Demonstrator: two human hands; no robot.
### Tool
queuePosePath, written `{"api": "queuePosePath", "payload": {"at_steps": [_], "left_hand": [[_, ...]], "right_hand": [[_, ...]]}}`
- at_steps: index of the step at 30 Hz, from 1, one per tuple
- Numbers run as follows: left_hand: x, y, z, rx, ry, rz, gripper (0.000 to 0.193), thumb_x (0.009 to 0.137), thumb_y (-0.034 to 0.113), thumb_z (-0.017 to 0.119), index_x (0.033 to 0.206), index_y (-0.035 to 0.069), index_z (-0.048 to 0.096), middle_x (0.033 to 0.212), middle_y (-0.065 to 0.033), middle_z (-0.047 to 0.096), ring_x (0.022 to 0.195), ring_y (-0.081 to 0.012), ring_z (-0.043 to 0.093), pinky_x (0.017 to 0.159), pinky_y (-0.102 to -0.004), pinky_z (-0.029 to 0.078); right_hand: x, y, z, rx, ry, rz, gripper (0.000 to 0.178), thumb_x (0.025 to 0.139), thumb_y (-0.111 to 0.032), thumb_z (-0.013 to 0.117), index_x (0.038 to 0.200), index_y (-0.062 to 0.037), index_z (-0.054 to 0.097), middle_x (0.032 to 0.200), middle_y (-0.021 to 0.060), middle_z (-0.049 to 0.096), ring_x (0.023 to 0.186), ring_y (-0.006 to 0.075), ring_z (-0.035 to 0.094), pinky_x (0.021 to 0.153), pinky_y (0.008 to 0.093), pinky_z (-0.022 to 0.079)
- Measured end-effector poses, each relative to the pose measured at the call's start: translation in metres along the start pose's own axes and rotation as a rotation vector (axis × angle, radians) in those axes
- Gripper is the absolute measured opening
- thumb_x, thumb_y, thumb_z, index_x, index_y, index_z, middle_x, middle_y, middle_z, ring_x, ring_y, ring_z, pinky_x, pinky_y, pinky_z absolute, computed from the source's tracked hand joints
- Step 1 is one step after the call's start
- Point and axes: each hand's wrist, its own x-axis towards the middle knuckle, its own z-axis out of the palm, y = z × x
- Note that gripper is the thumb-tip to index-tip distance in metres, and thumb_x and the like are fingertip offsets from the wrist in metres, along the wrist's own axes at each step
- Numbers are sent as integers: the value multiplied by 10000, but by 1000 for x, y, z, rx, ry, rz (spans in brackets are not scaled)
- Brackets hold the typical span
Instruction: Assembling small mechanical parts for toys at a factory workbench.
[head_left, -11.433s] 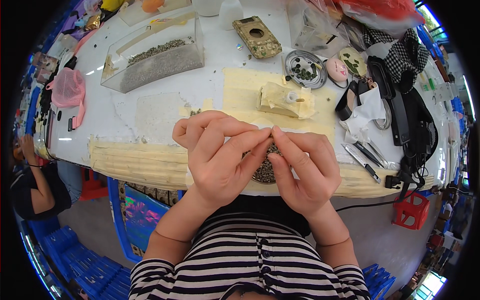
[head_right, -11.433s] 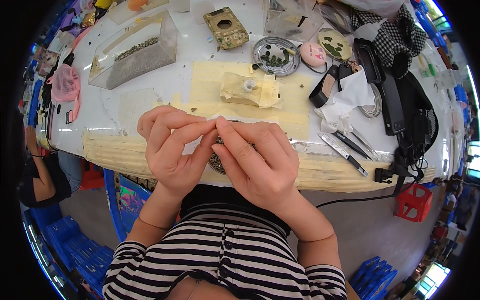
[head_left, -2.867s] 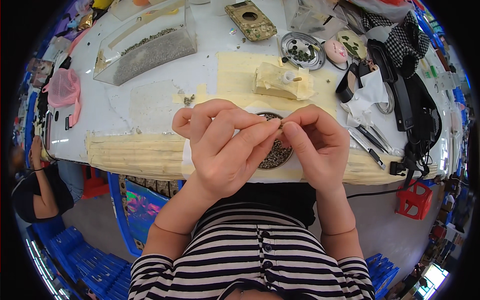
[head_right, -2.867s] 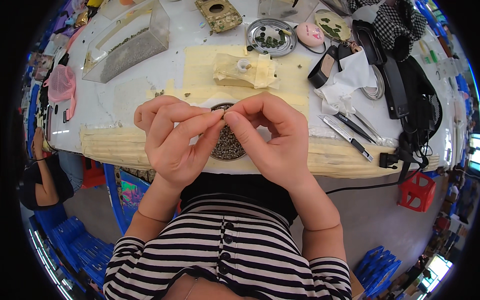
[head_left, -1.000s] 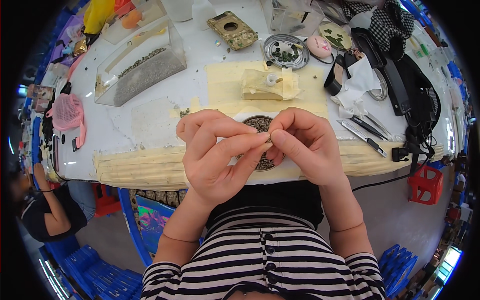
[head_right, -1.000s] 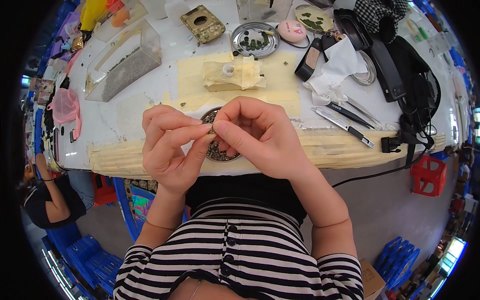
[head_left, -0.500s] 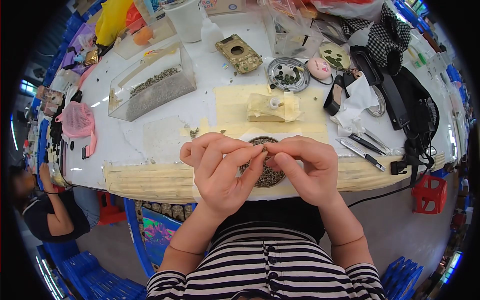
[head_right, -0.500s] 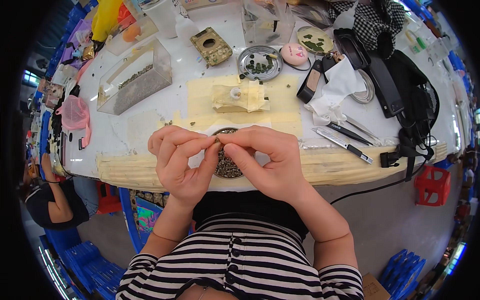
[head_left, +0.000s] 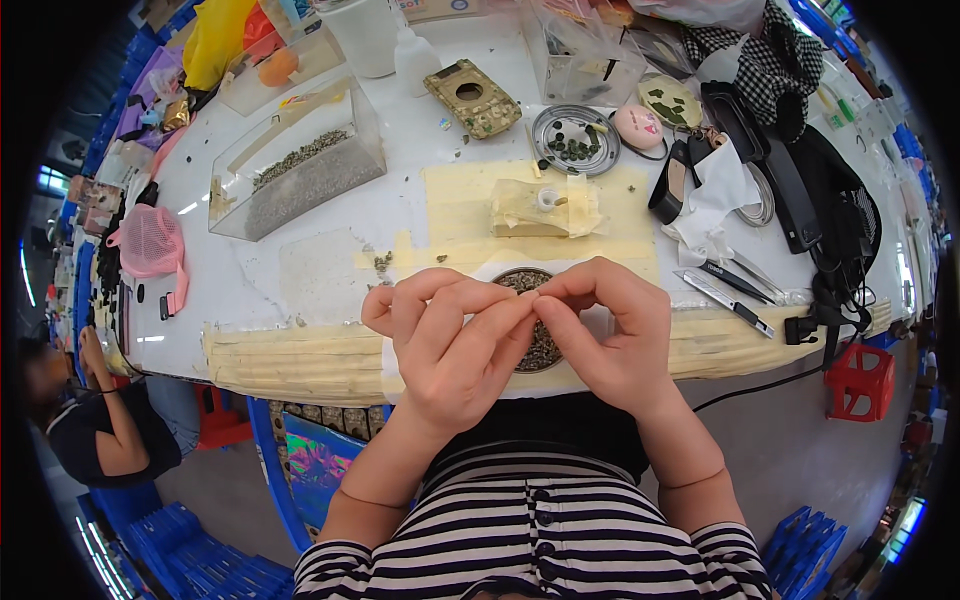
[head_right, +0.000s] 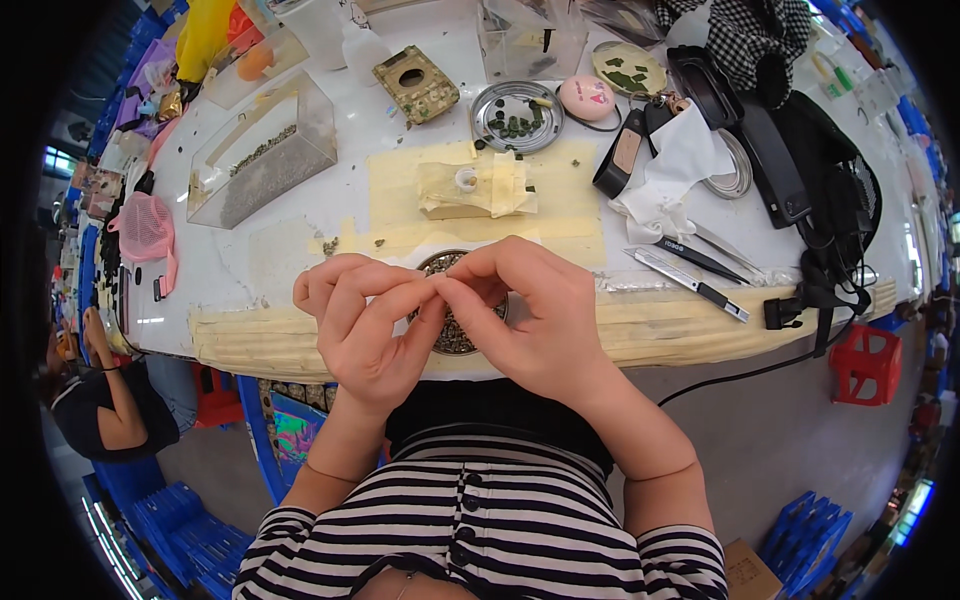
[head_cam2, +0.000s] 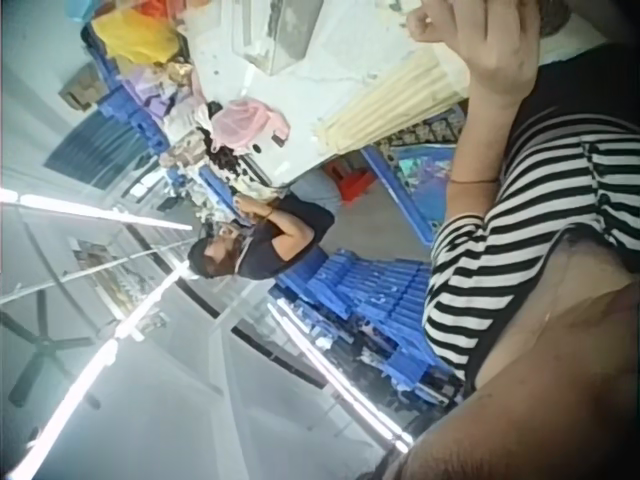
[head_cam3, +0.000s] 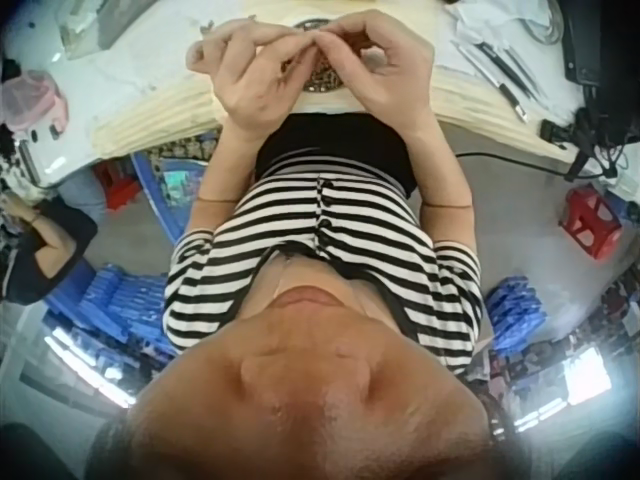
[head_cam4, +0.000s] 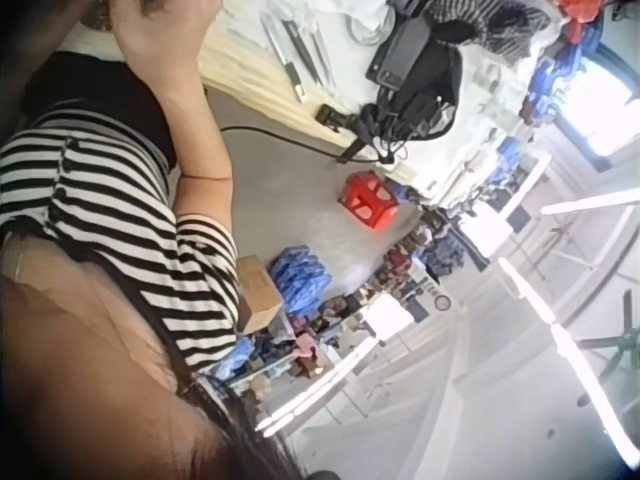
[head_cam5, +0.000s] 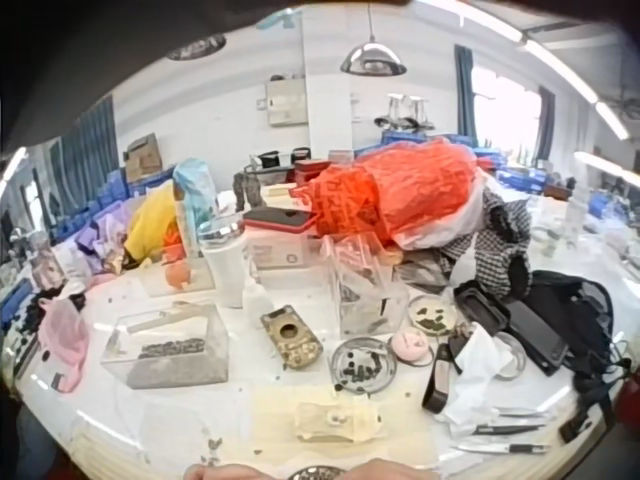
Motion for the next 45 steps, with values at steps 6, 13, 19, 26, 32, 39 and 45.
{"api": "queuePosePath", "payload": {"at_steps": [6,13,19,26,32,39,45], "left_hand": [[3,2,-3,-12,-39,2,261,676,72,851,914,121,756,893,37,665,881,-201,556,834,-361,319],[3,-5,-4,-213,-10,-52,268,663,76,848,917,135,782,897,48,681,873,-183,573,812,-339,314],[4,-4,-5,-223,-4,-50,264,670,83,850,918,143,781,897,46,684,871,-185,578,814,-333,325],[4,-3,0,-111,-5,-40,260,690,93,851,929,159,772,905,50,673,891,-181,574,815,-348,305],[5,-1,-2,-140,11,-38,255,694,89,851,927,156,771,894,51,666,876,-177,577,808,-346,304],[6,1,-7,-126,-31,-27,210,731,44,833,918,101,756,901,-11,677,895,-240,556,817,-335,429],[5,6,-5,-28,-16,-44,209,724,38,831,907,102,753,901,-5,678,916,-242,562,843,-345,419]], "right_hand": [[-1,1,-4,58,-35,65,77,886,-29,725,910,31,682,793,67,676,636,103,629,580,235,508],[-4,-4,-2,405,-99,350,97,965,-53,650,950,43,647,795,51,645,665,71,571,602,213,477],[-3,-4,-3,371,-108,315,100,969,-57,644,945,39,632,812,55,637,669,83,575,586,234,467],[-1,5,1,24,5,-21,67,917,-29,687,933,20,645,787,88,639,618,141,591,557,255,472],[-3,4,2,171,-21,60,71,937,-46,675,938,20,649,793,70,649,613,110,584,551,252,473],[-5,0,0,277,-81,239,82,957,-61,657,956,22,657,792,68,659,628,86,585,579,238,479],[-5,-4,-6,235,-73,149,115,981,-47,609,1011,46,670,862,57,679,737,101,635,669,225,513]]}}
